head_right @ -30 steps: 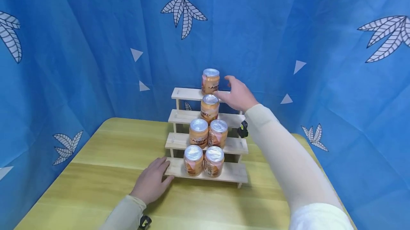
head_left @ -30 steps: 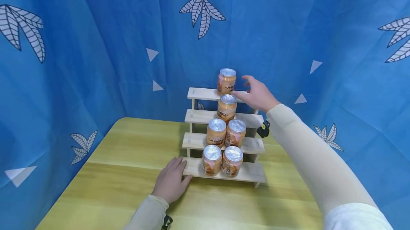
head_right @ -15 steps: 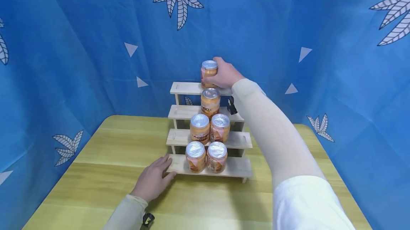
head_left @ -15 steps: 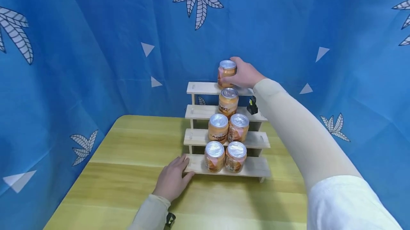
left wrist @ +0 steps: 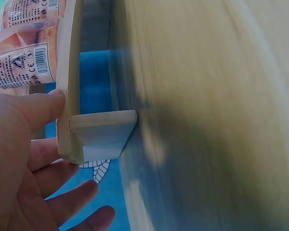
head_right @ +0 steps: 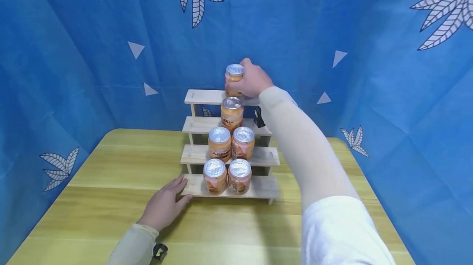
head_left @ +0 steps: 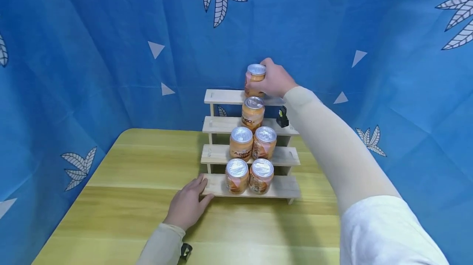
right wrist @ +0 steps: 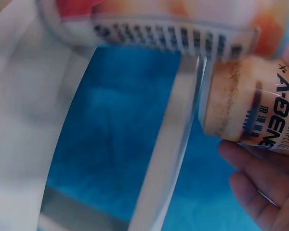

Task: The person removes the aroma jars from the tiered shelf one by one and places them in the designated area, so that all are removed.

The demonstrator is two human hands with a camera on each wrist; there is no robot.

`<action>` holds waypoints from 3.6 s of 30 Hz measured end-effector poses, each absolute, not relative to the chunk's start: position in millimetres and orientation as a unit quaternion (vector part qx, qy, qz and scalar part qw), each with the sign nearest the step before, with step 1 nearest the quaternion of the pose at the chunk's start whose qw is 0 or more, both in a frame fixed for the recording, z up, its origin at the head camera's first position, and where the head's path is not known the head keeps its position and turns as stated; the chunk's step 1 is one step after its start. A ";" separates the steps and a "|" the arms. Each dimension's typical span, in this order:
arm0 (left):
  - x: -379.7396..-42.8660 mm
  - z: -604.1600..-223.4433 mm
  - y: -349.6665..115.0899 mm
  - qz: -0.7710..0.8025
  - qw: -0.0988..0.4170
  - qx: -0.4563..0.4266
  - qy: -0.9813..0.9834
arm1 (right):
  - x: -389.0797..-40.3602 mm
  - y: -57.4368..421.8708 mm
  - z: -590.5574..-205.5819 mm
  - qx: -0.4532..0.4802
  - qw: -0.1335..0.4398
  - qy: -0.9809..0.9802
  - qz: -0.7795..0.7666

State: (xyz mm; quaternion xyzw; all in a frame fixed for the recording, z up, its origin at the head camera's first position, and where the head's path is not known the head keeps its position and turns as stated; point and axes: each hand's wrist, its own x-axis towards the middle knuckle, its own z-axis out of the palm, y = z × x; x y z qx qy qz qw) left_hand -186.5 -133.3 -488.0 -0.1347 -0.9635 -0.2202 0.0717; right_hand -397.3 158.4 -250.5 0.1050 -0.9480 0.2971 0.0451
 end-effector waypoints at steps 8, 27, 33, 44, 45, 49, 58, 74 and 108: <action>-185.7 -487.0 -136.2 -0.215 0.055 -0.129 -0.967 | -378.8 190.0 -236.7 0.094 0.047 -0.950 0.293; -185.2 -487.5 -132.8 -0.222 0.030 -0.127 -0.966 | -293.7 309.3 -280.4 0.085 0.039 -0.964 0.250; -193.7 -485.6 -136.1 -0.219 0.045 -0.139 -0.965 | -270.1 330.5 -309.5 0.073 0.020 -0.964 0.253; -196.0 -483.5 -138.6 -0.243 0.025 -0.134 -0.960 | -247.4 336.0 -415.5 0.085 -0.023 -0.955 0.283; -195.8 -483.2 -138.2 -0.240 0.023 -0.135 -0.961 | -246.2 334.7 -424.0 0.081 -0.030 -0.953 0.290; -194.8 -483.6 -136.7 -0.240 0.013 -0.134 -0.961 | -242.7 330.9 -447.3 0.069 -0.036 -0.952 0.295; -193.9 -484.9 -135.0 -0.249 0.015 -0.122 -0.961 | -243.3 326.8 -465.3 0.083 -0.028 -0.949 0.302; -193.5 -483.3 -138.6 -0.261 0.015 -0.125 -0.957 | -243.8 321.6 -455.0 0.099 -0.027 -0.966 0.239; -190.9 -489.6 -138.2 -0.268 0.024 -0.121 -0.955 | -290.2 234.6 -334.9 0.208 0.114 -0.950 0.205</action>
